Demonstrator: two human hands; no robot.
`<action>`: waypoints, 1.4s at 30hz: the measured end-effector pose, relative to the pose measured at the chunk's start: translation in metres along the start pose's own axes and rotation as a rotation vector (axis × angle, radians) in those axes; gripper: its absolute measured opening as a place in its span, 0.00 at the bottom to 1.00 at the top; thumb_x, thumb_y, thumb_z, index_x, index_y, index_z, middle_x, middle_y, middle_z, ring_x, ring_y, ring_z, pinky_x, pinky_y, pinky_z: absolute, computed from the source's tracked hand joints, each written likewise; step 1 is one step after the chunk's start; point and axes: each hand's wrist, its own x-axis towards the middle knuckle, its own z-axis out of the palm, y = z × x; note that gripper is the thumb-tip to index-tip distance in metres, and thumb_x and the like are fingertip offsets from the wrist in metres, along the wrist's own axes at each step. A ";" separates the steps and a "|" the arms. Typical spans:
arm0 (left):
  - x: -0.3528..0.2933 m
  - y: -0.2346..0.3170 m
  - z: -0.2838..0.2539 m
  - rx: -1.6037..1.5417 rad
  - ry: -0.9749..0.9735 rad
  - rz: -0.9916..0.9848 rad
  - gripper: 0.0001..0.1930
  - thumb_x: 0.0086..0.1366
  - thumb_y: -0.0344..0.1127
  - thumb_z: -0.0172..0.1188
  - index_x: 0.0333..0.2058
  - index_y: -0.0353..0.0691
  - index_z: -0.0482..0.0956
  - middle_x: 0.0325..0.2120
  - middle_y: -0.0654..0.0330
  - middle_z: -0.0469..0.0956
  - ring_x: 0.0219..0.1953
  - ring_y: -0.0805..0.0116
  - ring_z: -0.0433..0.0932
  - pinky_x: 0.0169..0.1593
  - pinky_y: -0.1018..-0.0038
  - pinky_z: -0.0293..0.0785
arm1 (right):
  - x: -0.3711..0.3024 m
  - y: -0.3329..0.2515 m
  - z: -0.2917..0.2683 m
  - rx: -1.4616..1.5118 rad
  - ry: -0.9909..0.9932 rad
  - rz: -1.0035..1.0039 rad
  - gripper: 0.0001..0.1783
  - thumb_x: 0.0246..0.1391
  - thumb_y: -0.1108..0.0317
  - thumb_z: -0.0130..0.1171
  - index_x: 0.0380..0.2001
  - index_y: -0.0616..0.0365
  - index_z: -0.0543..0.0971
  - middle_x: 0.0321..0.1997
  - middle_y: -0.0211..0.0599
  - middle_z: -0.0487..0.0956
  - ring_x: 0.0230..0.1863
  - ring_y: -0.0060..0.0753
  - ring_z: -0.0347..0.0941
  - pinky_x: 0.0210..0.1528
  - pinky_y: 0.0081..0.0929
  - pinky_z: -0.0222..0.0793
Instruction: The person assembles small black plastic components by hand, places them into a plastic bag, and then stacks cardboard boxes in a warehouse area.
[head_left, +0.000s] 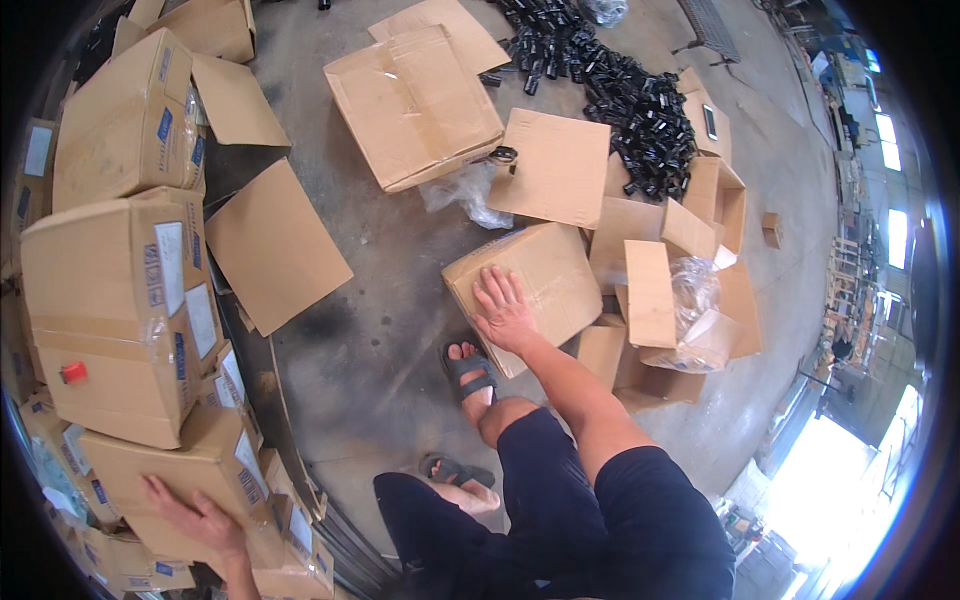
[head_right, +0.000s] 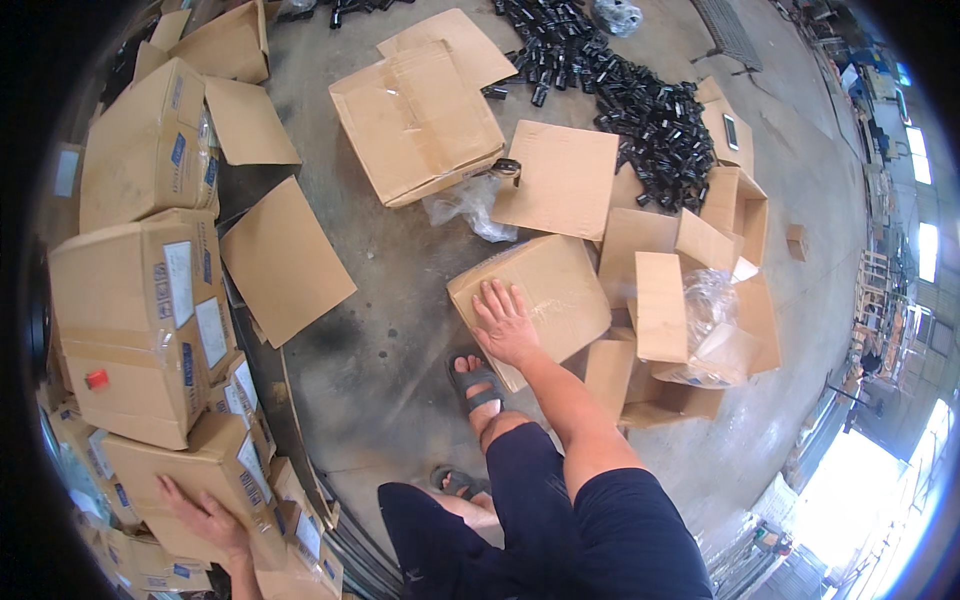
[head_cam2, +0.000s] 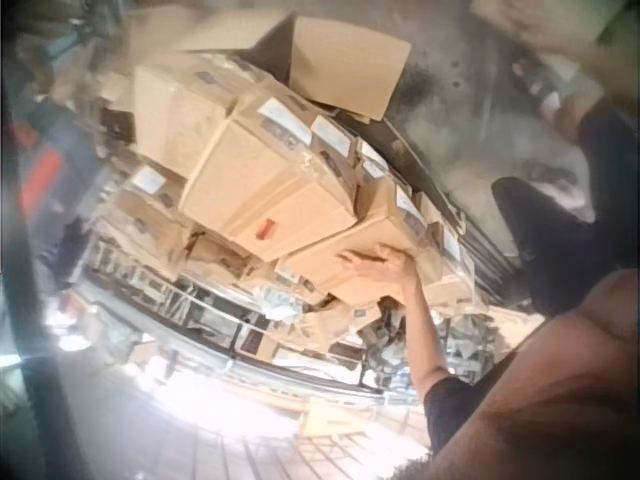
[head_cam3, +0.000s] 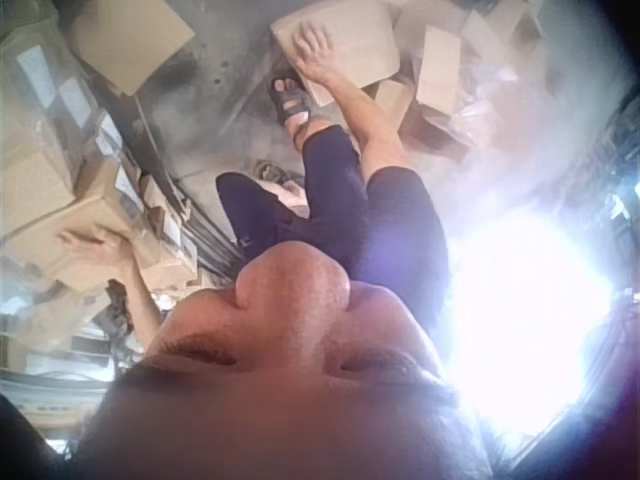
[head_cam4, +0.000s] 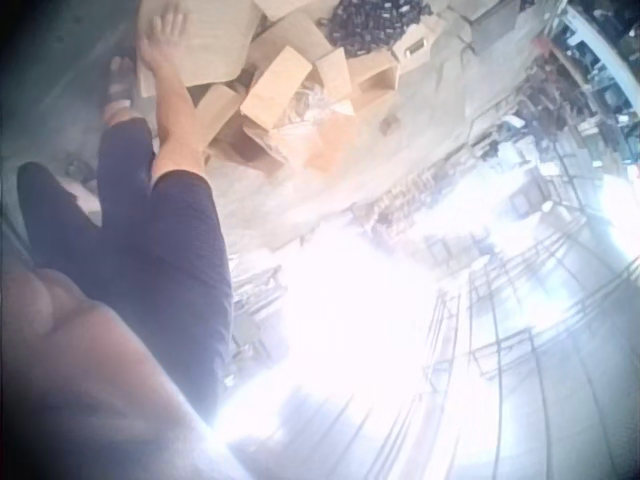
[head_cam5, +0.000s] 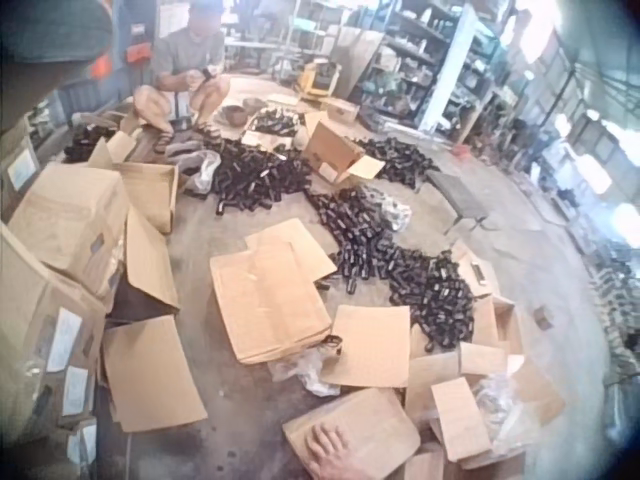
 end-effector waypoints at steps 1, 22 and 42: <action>0.001 -0.001 0.000 0.026 -0.006 0.003 0.36 0.78 0.55 0.43 0.71 0.30 0.59 0.72 0.39 0.57 0.74 0.38 0.55 0.74 0.49 0.50 | 0.000 -0.004 -0.015 -0.016 -0.044 0.001 0.39 0.62 0.45 0.56 0.72 0.49 0.64 0.83 0.42 0.48 0.83 0.47 0.37 0.81 0.56 0.35; 0.019 -0.003 -0.020 0.113 -0.190 -0.078 0.35 0.77 0.56 0.41 0.71 0.34 0.58 0.75 0.44 0.51 0.77 0.42 0.49 0.77 0.47 0.41 | -0.075 -0.125 -0.331 0.375 -0.685 0.042 0.32 0.62 0.48 0.61 0.60 0.59 0.73 0.66 0.56 0.72 0.71 0.57 0.65 0.71 0.56 0.60; 0.032 0.157 -0.147 -1.619 -1.332 -1.367 0.25 0.75 0.49 0.54 0.57 0.32 0.78 0.50 0.53 0.84 0.52 0.61 0.82 0.56 0.65 0.77 | -0.017 0.020 -0.621 0.709 0.174 0.752 0.45 0.63 0.44 0.62 0.71 0.64 0.61 0.69 0.63 0.70 0.70 0.62 0.67 0.72 0.44 0.62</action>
